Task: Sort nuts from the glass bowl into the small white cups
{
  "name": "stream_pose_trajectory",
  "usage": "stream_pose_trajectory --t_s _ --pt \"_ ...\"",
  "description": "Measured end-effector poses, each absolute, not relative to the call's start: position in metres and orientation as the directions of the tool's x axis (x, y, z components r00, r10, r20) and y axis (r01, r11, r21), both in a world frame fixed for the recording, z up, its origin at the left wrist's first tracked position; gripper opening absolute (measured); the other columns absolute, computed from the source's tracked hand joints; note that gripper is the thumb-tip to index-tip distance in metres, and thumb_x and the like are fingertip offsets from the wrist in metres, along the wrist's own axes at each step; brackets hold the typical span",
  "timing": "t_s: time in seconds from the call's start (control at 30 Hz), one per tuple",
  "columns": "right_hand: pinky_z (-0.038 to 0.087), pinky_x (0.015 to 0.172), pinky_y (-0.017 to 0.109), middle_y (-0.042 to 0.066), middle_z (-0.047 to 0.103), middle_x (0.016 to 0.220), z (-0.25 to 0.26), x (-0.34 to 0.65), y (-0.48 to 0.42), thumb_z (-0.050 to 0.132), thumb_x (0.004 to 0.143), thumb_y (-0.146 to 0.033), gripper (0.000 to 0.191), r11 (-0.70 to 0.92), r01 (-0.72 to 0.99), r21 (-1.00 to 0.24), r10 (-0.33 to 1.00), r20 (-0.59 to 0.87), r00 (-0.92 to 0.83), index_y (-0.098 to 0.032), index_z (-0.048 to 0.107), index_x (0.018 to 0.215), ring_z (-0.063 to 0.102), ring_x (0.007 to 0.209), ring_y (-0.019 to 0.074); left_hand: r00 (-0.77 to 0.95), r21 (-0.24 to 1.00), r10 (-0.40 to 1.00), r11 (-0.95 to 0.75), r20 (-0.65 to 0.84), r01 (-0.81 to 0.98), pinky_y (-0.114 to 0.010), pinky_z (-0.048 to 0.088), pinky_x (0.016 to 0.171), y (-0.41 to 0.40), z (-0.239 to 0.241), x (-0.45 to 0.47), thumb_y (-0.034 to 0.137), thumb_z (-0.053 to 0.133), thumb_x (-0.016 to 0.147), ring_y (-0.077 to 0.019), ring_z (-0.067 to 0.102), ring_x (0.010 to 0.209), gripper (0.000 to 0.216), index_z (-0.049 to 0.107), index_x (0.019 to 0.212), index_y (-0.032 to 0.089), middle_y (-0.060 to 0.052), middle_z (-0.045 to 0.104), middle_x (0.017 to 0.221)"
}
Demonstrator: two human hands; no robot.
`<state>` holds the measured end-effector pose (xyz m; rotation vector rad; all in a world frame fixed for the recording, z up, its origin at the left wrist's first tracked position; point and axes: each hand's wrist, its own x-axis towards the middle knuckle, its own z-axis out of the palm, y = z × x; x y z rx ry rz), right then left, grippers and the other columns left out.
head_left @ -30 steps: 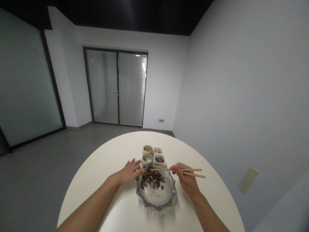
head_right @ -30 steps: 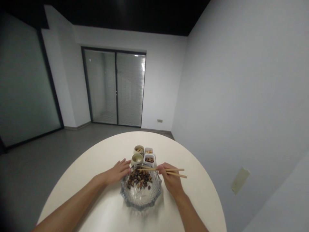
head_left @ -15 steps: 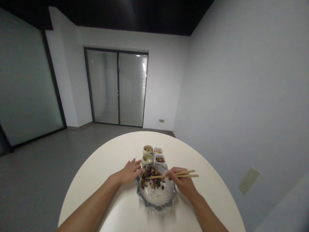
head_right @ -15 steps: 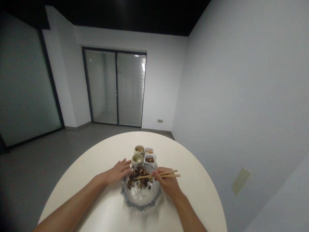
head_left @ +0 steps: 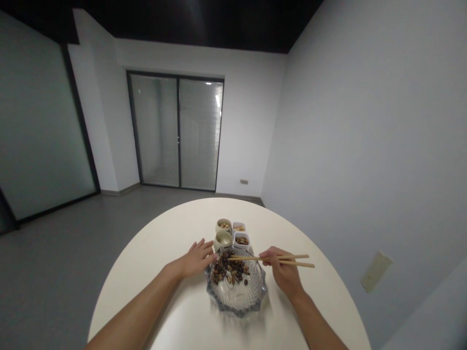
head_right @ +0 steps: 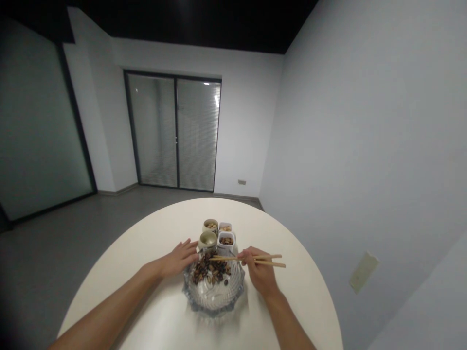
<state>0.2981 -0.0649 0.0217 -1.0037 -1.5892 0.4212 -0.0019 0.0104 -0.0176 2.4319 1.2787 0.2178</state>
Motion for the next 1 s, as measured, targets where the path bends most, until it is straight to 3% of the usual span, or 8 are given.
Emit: stream_pose_trajectory --t_s 0.13,0.3,0.47,0.57,0.8,1.0 --pt "0.040 0.039 0.022 0.002 0.055 0.043 0.018 0.303 -0.062 0.048 0.092 -0.061 0.060 0.588 0.334 -0.737 0.751 0.651 0.115 -0.018 0.066 0.055 0.051 0.040 0.0136 0.555 0.397 0.830 -0.488 -0.065 0.777 -0.059 0.008 0.115 0.012 -0.021 -0.002 0.060 0.021 0.104 -0.0363 0.008 0.147 0.057 0.047 0.145 0.029 -0.004 0.022 0.160" --pt "0.029 0.033 0.021 -0.002 0.044 0.037 0.011 0.308 -0.059 0.049 0.091 -0.062 0.061 0.552 0.325 -0.768 0.769 0.619 0.157 -0.018 0.060 0.050 0.040 0.033 0.0105 0.553 0.395 0.832 -0.492 -0.050 0.776 -0.059 0.008 0.115 0.012 -0.023 -0.001 0.060 0.021 0.104 -0.0359 0.008 0.147 0.056 0.050 0.142 0.029 -0.004 0.023 0.160" --pt "0.037 0.037 0.023 0.000 0.051 0.042 0.010 0.305 -0.060 0.048 0.095 -0.055 0.055 0.527 0.391 -0.755 0.806 0.590 0.052 -0.018 0.067 0.058 0.048 0.038 0.0127 0.558 0.407 0.828 -0.494 -0.048 0.768 -0.059 0.008 0.115 0.011 -0.020 0.000 0.060 0.021 0.104 -0.0361 0.008 0.147 0.057 0.049 0.143 0.028 -0.005 0.023 0.160" --pt "0.045 0.049 0.025 0.002 0.060 0.050 0.011 0.302 -0.062 0.050 0.096 -0.049 0.050 0.541 0.453 -0.708 0.807 0.589 -0.044 -0.018 0.071 0.064 0.058 0.048 0.0150 0.555 0.421 0.830 -0.483 -0.059 0.768 -0.058 0.007 0.115 0.011 -0.019 0.001 0.061 0.022 0.104 -0.0363 0.007 0.147 0.060 0.047 0.145 0.026 -0.007 0.022 0.160" --pt "0.044 0.052 0.024 0.002 0.065 0.056 0.013 0.297 -0.062 0.053 0.096 -0.046 0.044 0.543 0.455 -0.706 0.818 0.566 -0.099 -0.018 0.074 0.069 0.061 0.054 0.0159 0.564 0.438 0.824 -0.491 -0.047 0.753 -0.061 0.007 0.115 0.013 -0.022 0.001 0.064 0.021 0.103 -0.0376 0.007 0.147 0.059 0.041 0.149 0.033 -0.005 0.022 0.161" --pt "0.045 0.053 0.025 0.004 0.068 0.059 0.016 0.296 -0.064 0.055 0.094 -0.047 0.043 0.562 0.421 -0.712 0.814 0.567 -0.126 -0.018 0.075 0.070 0.062 0.055 0.0163 0.551 0.415 0.832 -0.480 -0.063 0.773 -0.058 0.008 0.115 0.010 -0.017 0.003 0.062 0.021 0.104 -0.0357 0.006 0.147 0.059 0.049 0.143 0.028 -0.005 0.022 0.161"
